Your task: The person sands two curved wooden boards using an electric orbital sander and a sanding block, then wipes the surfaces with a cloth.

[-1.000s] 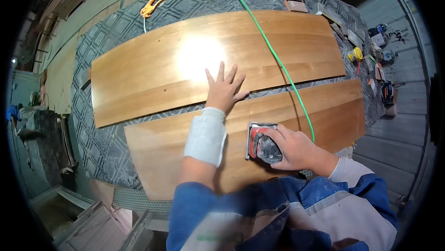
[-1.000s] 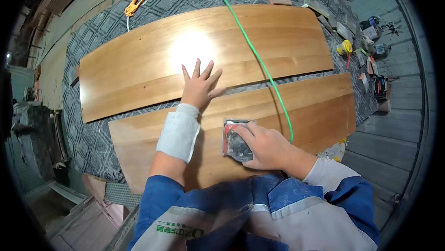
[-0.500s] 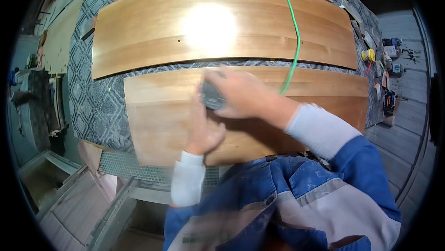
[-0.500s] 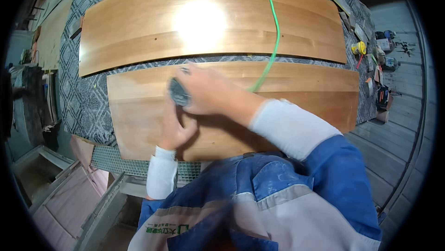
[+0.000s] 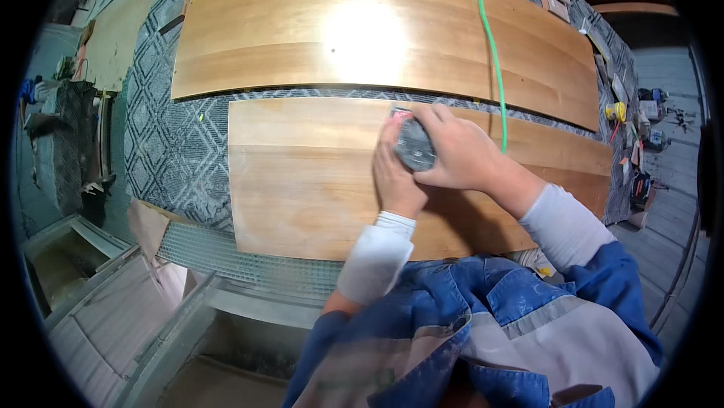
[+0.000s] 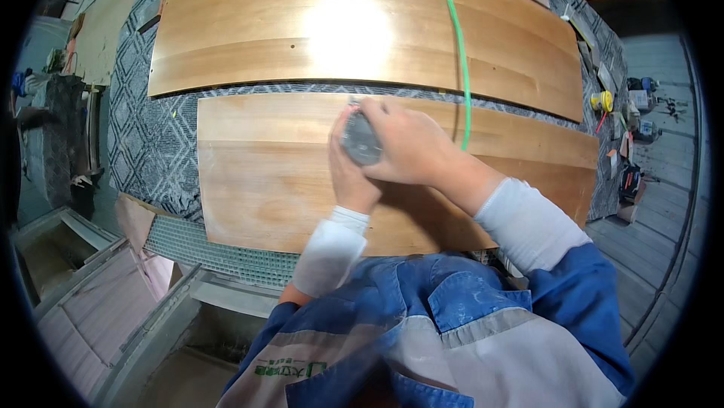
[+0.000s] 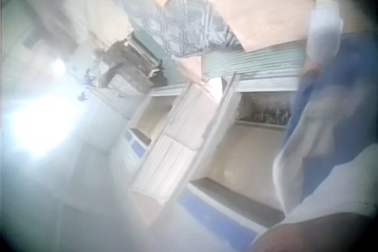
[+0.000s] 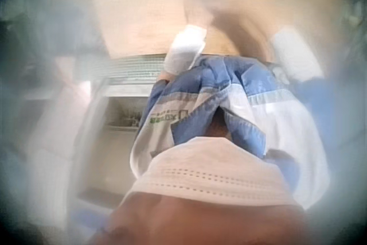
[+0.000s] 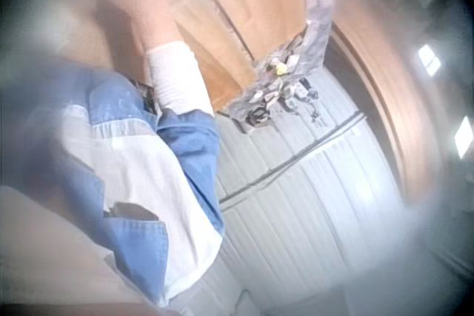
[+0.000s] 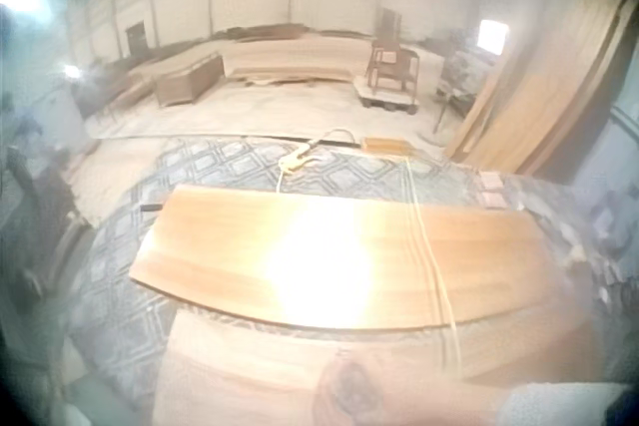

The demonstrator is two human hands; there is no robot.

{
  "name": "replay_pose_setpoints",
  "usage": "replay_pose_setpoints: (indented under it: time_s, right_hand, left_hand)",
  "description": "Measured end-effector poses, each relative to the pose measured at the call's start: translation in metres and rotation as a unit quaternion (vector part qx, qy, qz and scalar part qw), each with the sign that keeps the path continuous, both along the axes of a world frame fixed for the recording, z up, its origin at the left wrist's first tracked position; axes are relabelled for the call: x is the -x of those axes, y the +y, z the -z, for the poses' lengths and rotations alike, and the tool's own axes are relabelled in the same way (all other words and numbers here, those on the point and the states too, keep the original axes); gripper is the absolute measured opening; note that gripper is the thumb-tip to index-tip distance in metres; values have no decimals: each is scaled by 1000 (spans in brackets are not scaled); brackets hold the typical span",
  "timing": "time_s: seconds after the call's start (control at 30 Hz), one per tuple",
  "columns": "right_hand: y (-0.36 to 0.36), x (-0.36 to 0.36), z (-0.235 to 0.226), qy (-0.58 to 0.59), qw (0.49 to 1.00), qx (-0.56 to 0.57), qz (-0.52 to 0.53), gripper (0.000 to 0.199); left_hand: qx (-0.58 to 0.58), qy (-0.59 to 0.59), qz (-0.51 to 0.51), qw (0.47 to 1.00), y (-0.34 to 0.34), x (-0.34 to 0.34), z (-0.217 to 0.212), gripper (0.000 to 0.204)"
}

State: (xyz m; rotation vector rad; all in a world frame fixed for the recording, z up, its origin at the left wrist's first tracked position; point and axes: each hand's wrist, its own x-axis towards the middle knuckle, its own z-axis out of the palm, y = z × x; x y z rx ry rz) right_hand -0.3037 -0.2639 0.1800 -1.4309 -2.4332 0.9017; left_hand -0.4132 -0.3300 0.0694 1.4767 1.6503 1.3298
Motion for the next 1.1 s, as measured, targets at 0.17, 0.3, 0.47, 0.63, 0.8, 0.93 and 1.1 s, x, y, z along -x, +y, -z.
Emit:
replay_pose_setpoints:
  time_s: [0.17,0.3,0.47,0.63,0.8,0.93,1.1]
  right_hand:
    - [27,64,11,-11,995,3,-96,68]
    - [64,188,13,-3,984,7,-176,66]
    - [91,258,12,17,978,-1,-208,65]
    - [65,180,13,-6,985,41,-166,68]
    - [30,28,12,-2,998,16,-68,69]
    - [5,-92,2,-38,998,45,31,72]
    - [-25,-233,7,-53,992,12,114,77]
  left_hand:
    - [16,-227,-88,970,8,52,19,70]
    - [-13,-350,-140,926,26,162,24,52]
    - [-21,-528,-81,845,50,268,65,50]
    - [53,-126,-144,980,29,161,27,82]
    - [71,-82,-58,992,12,22,15,74]
    - [32,-131,41,990,7,-90,5,75]
    - [22,-26,185,982,2,-206,2,74]
